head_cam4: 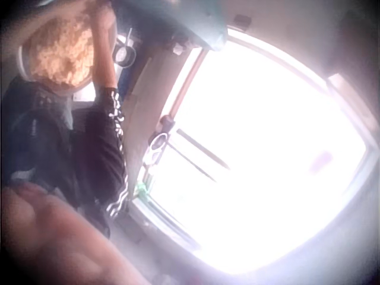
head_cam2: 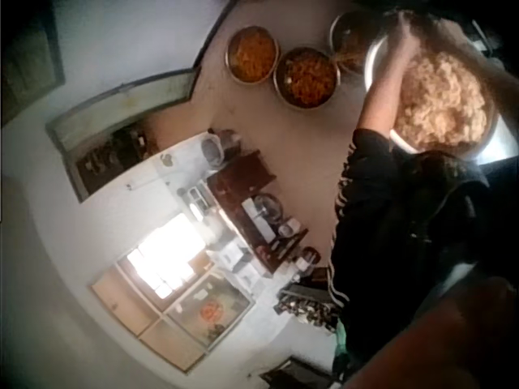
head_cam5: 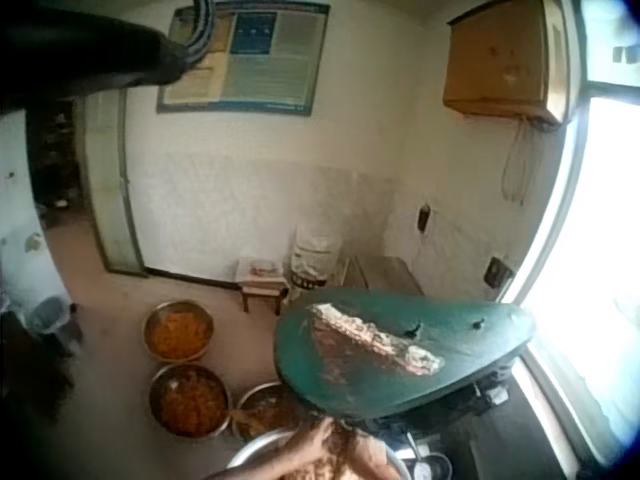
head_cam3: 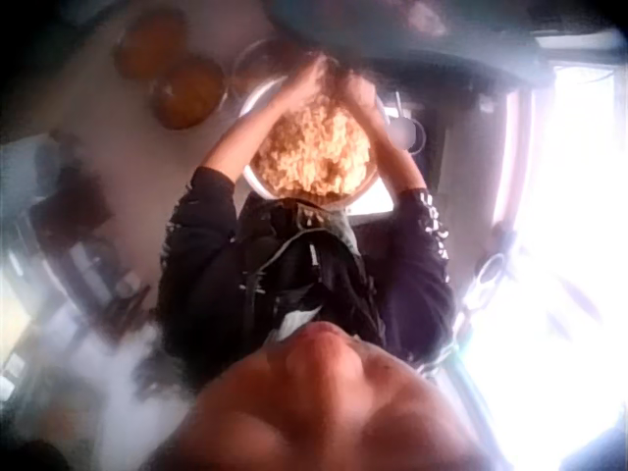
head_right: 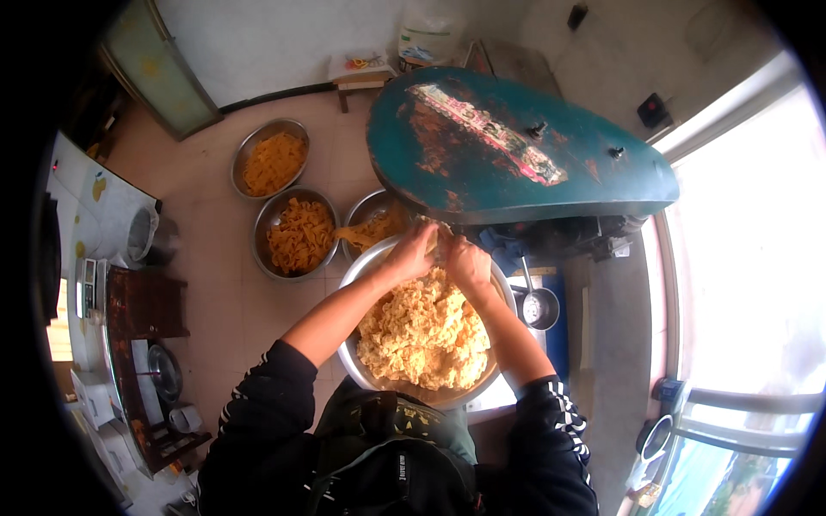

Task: The person kneads a large quantity of yellow dough in a metal bowl using both hands. They repeatedly lift, fold, and press the dough to mix it thoroughly.

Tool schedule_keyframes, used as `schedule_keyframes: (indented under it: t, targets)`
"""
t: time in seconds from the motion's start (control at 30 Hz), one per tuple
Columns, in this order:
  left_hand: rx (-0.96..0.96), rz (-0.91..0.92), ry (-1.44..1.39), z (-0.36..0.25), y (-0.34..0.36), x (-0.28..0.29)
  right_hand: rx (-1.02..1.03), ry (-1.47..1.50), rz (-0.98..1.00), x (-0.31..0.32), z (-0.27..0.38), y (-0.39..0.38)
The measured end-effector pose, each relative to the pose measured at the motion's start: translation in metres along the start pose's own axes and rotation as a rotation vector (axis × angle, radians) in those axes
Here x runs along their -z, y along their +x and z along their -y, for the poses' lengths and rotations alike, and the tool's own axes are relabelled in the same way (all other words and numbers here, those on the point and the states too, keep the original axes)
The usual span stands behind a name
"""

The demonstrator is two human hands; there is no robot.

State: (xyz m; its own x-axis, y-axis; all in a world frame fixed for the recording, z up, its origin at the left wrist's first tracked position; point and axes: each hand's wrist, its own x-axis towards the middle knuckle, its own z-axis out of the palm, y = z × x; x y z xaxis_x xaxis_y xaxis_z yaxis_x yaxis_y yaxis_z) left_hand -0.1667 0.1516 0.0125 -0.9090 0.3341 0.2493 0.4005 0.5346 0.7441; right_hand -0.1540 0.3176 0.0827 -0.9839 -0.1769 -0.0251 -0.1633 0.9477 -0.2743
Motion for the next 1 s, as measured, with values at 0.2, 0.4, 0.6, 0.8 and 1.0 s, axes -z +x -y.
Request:
schedule_keyframes:
  t: [0.2, 0.4, 0.6, 0.8, 1.0]
  targets:
    - [-0.064, -0.055, 0.035, -0.006, -0.002, 0.003, -0.097, 0.051, -0.018, -0.004, -0.027, -0.023]
    - [0.225, 0.23, -0.209, -0.031, -0.076, 0.031, -0.031, 0.186, -0.04, -0.02, -0.01, -0.03]
    - [0.313, 0.225, -0.201, -0.023, -0.124, 0.005, -0.043, 0.142, -0.036, -0.012, 0.009, -0.008]
    - [0.09, 0.27, -0.22, -0.037, -0.153, 0.026, -0.115, 0.081, 0.009, -0.022, 0.001, 0.02]
    - [0.065, 0.402, -0.126, -0.036, -0.169, 0.043, -0.118, 0.016, 0.041, -0.007, 0.02, 0.011]
